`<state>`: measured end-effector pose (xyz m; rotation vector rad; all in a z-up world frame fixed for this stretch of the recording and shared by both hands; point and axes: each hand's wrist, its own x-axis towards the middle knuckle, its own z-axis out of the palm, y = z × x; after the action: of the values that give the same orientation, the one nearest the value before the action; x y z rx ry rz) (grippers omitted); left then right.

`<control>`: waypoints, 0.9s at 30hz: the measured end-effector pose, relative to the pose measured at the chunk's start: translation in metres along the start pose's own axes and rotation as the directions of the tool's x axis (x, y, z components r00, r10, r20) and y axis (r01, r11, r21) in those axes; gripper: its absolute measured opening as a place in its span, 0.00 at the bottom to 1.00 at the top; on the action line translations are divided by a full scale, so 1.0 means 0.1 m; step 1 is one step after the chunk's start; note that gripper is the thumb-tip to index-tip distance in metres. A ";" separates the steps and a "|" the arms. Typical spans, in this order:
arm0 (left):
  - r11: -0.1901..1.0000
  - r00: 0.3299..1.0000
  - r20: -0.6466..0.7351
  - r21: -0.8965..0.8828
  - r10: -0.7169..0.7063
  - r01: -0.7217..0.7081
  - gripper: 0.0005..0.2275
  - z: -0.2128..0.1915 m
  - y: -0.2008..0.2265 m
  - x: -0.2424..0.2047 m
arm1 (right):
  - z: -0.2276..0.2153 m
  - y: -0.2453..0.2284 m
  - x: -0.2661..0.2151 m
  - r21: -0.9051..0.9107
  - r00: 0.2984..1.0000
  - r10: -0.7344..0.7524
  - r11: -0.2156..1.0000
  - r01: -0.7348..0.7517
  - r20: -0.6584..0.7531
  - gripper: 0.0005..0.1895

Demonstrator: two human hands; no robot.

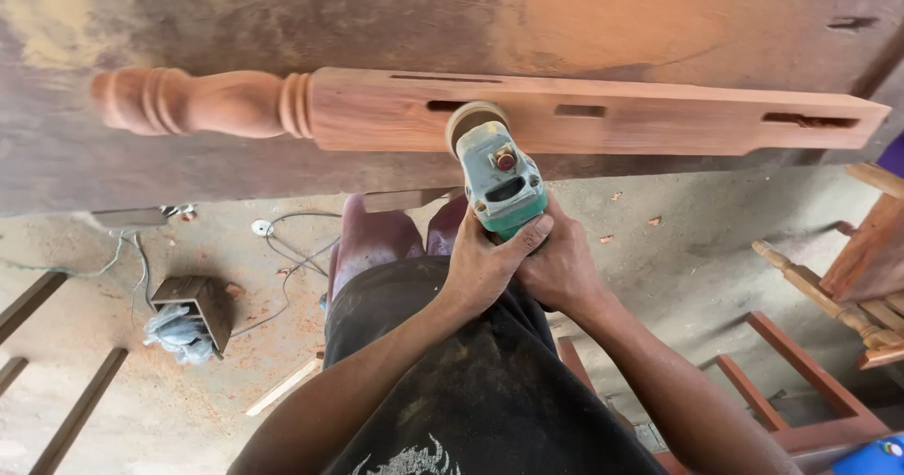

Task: Sanding wooden furniture components using an angle grinder with a sanding disc and marking them with a pen.

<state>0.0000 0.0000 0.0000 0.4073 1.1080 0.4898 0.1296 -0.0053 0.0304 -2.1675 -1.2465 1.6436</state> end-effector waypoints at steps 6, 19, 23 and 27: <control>0.984 0.999 0.000 0.169 -0.050 0.049 0.35 0.33 -0.20 0.11 | -0.26 0.29 -0.08 0.027 0.999 0.016 1.000 -0.015 -0.030 0.27; 0.987 0.982 0.168 0.150 -0.087 0.062 0.35 1.14 -0.45 0.35 | -0.84 0.95 -0.25 -0.007 0.988 -0.028 1.000 0.027 -0.151 0.19; 0.978 0.969 0.205 0.184 -0.137 0.099 0.35 1.39 -0.56 0.42 | -0.99 1.23 -0.31 0.053 0.988 0.030 0.998 -0.022 -0.148 0.18; 0.979 0.966 0.235 0.195 -0.107 0.061 0.35 1.64 -0.61 0.50 | -1.19 1.40 -0.35 0.065 0.980 0.050 0.997 -0.039 -0.194 0.16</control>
<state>0.1786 -0.0334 -0.0053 0.5663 0.9299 0.2528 0.3015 -0.0778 0.0233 -2.2709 -1.0867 1.4218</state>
